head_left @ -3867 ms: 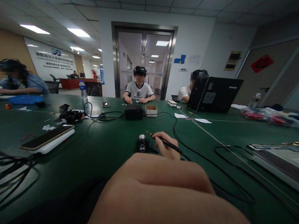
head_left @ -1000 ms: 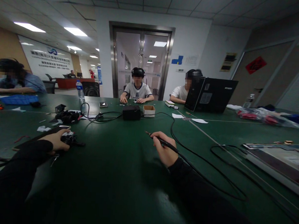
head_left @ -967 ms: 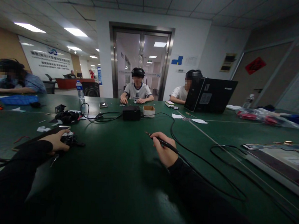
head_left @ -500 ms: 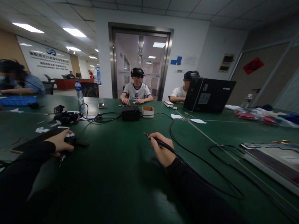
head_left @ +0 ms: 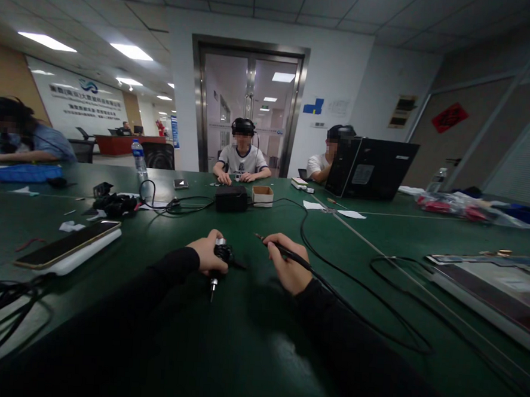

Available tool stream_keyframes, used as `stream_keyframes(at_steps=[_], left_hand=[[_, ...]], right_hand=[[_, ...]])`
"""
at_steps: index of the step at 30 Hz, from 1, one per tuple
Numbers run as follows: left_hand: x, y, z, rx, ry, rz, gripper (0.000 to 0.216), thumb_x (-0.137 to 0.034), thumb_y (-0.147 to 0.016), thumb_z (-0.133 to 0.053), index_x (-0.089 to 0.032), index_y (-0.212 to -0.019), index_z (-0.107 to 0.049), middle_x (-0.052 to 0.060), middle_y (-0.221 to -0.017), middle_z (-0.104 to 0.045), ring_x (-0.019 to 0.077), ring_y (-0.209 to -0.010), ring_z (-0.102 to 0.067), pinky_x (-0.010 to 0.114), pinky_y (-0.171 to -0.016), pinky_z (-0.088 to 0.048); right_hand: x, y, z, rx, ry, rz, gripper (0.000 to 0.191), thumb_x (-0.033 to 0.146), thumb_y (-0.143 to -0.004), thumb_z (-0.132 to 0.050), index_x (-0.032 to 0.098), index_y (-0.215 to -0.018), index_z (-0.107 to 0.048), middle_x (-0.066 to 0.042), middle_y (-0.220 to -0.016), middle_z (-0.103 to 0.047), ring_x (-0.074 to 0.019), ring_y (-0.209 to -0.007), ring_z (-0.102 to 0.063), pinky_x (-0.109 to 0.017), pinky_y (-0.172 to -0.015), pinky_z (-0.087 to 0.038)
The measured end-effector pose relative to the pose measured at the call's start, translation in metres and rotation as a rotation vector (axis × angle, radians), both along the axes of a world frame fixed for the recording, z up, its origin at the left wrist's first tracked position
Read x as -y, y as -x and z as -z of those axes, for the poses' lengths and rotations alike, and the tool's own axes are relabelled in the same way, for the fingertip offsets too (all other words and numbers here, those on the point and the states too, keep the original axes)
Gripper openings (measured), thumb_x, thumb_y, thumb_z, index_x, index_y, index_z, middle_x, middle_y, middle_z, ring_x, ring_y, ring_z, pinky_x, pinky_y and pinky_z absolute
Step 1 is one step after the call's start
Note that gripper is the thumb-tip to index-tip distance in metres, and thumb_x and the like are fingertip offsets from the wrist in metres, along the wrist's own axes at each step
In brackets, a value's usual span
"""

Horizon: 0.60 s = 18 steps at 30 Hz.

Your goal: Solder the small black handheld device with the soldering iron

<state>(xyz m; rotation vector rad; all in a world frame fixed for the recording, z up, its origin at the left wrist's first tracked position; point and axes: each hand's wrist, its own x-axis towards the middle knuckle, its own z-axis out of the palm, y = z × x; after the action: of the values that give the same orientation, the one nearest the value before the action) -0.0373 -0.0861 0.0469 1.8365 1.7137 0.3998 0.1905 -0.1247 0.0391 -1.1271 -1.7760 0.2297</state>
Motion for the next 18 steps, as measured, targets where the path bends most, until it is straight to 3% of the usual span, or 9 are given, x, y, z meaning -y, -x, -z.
stream_keyframes(at_steps=[4,8,12,16,18], left_hand=[[-0.001,-0.035,0.002,0.019,-0.004,0.037,0.078,-0.032,-0.046,-0.079,-0.020,-0.113,-0.041,0.016,-0.104,-0.064,0.0207,-0.056,-0.065,0.025,-0.038,-0.048],[-0.006,-0.053,0.006,0.046,-0.040,0.016,0.078,-0.032,-0.047,-0.079,-0.019,-0.114,-0.042,0.017,-0.105,-0.064,0.0195,-0.055,-0.065,0.023,-0.038,-0.047],[-0.009,-0.053,0.013,0.064,-0.044,0.030,0.088,-0.038,-0.046,-0.080,-0.016,-0.122,-0.042,0.022,-0.114,-0.061,0.0189,-0.056,-0.064,0.023,-0.038,-0.045],[-0.013,-0.043,0.021,0.106,-0.112,0.058,0.114,-0.052,-0.042,-0.082,-0.015,-0.139,-0.034,0.025,-0.122,-0.059,0.0187,-0.055,-0.063,0.024,-0.038,-0.042],[-0.019,-0.039,0.023,0.111,-0.157,0.046,0.116,-0.063,-0.051,-0.075,-0.015,-0.145,-0.027,0.023,-0.117,-0.063,0.0191,-0.054,-0.063,0.025,-0.042,-0.043]], right_hand=[[-0.002,-0.002,0.001,-0.012,-0.004,0.008,0.020,0.026,-0.086,-0.048,0.021,-0.086,-0.067,-0.001,-0.070,-0.066,-0.0139,-0.063,-0.060,-0.023,-0.062,-0.044],[-0.002,-0.002,0.000,-0.025,-0.007,0.021,0.020,0.027,-0.085,-0.048,0.021,-0.085,-0.067,0.000,-0.068,-0.065,-0.0138,-0.061,-0.059,-0.023,-0.060,-0.043],[0.000,-0.001,-0.003,-0.019,-0.002,0.015,0.020,0.027,-0.085,-0.048,0.021,-0.084,-0.067,0.000,-0.067,-0.064,-0.0139,-0.060,-0.059,-0.023,-0.060,-0.043],[-0.001,-0.001,-0.002,-0.010,-0.021,0.018,0.020,0.027,-0.085,-0.048,0.022,-0.084,-0.068,-0.001,-0.070,-0.066,-0.0139,-0.062,-0.060,-0.022,-0.061,-0.044],[-0.002,-0.001,-0.001,-0.003,-0.032,0.018,0.020,0.027,-0.086,-0.048,0.022,-0.084,-0.068,-0.001,-0.072,-0.067,-0.0140,-0.063,-0.060,-0.023,-0.062,-0.044]])
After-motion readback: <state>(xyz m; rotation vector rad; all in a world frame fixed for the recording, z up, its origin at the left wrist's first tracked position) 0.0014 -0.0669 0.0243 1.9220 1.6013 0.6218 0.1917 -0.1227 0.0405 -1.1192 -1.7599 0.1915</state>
